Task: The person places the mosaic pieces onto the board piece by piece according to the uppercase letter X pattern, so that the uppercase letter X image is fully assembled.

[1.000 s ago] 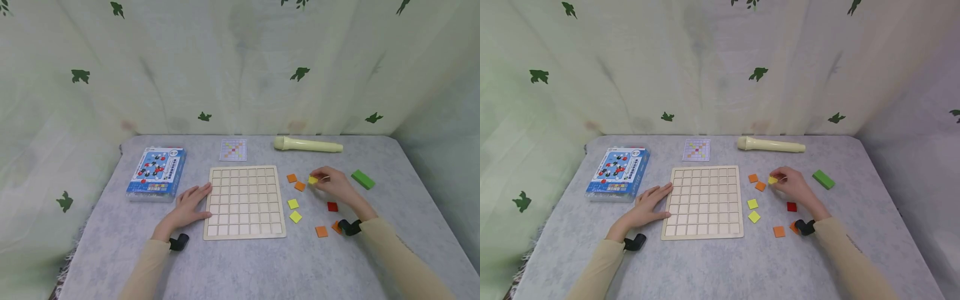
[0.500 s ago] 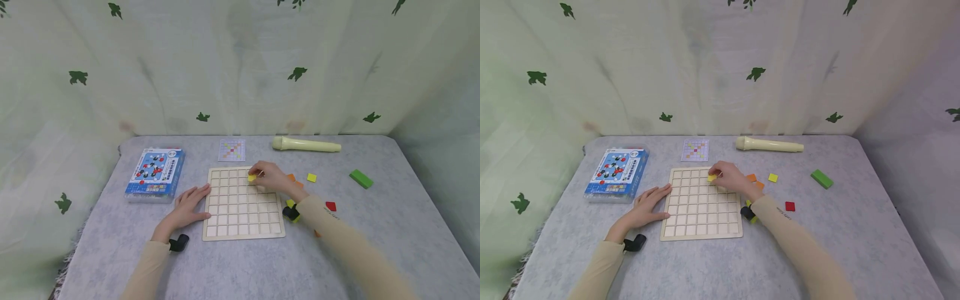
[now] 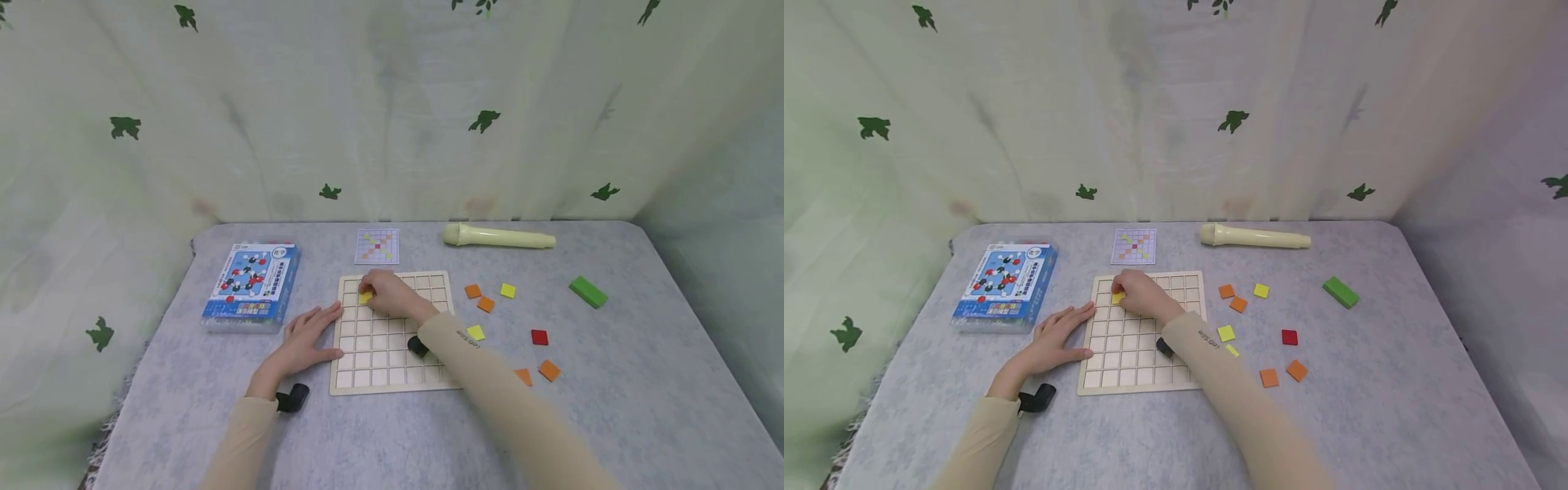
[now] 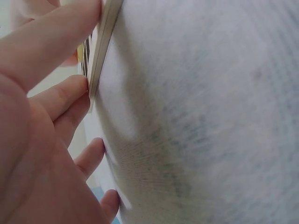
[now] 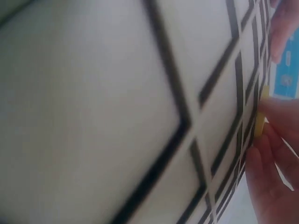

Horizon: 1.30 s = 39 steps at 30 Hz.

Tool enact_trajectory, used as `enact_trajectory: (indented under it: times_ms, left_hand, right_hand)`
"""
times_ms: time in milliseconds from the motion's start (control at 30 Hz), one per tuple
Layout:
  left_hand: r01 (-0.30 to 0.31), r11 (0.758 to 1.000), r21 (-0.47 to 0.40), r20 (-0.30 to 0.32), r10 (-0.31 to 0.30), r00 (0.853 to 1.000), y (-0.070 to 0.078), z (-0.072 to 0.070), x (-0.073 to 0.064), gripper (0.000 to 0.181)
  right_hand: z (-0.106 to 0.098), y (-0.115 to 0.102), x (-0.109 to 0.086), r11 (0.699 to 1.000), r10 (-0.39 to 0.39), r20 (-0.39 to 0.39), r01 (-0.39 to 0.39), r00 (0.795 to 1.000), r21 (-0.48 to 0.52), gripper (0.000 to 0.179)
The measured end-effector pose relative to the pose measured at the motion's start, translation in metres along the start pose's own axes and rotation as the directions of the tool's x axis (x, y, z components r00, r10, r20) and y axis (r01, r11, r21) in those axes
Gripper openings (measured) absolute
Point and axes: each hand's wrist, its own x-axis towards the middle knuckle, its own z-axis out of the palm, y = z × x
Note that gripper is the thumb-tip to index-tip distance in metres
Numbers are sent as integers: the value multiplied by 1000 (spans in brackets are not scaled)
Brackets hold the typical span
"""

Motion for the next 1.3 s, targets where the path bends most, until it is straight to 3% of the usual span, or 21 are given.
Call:
enact_trajectory:
  times_ms: [167, 333, 533, 700, 867, 1033, 1300]
  left_hand:
    - [1, 1000, 8, -3, -1, 1000, 0, 0, 0, 80]
    - [5, 1000, 11, -1, -5, 1000, -1, 1, 1, 81]
    - [-1, 1000, -1, -6, 1, 1000, -1, 2, 1, 81]
    - [-9, 1000, -11, -11, 9, 1000, -2, 3, -1, 81]
    - [-12, 1000, -14, -16, 12, 1000, -2, 3, -2, 82]
    - [-11, 1000, -21, -16, 11, 1000, -1, 2, -3, 81]
    - [-13, 1000, -20, -14, 13, 1000, -1, 2, -2, 80]
  right_hand:
    - [3, -5, 3, 998, 3, 1, -3, 1000, -67, 23]
    - [-7, 5, -9, 997, 69, -9, -68, 998, 36, 24]
    - [-43, 33, -52, 977, 148, -79, -134, 986, 167, 24]
    - [-73, 70, -99, 967, 230, -141, -209, 963, 148, 25]
    - [-83, 101, -133, 957, 286, -148, -277, 947, 81, 25]
    - [-83, 104, -138, 945, 327, -108, -327, 939, 11, 22]
    - [-82, 98, -127, 960, 274, -100, -278, 956, -27, 18]
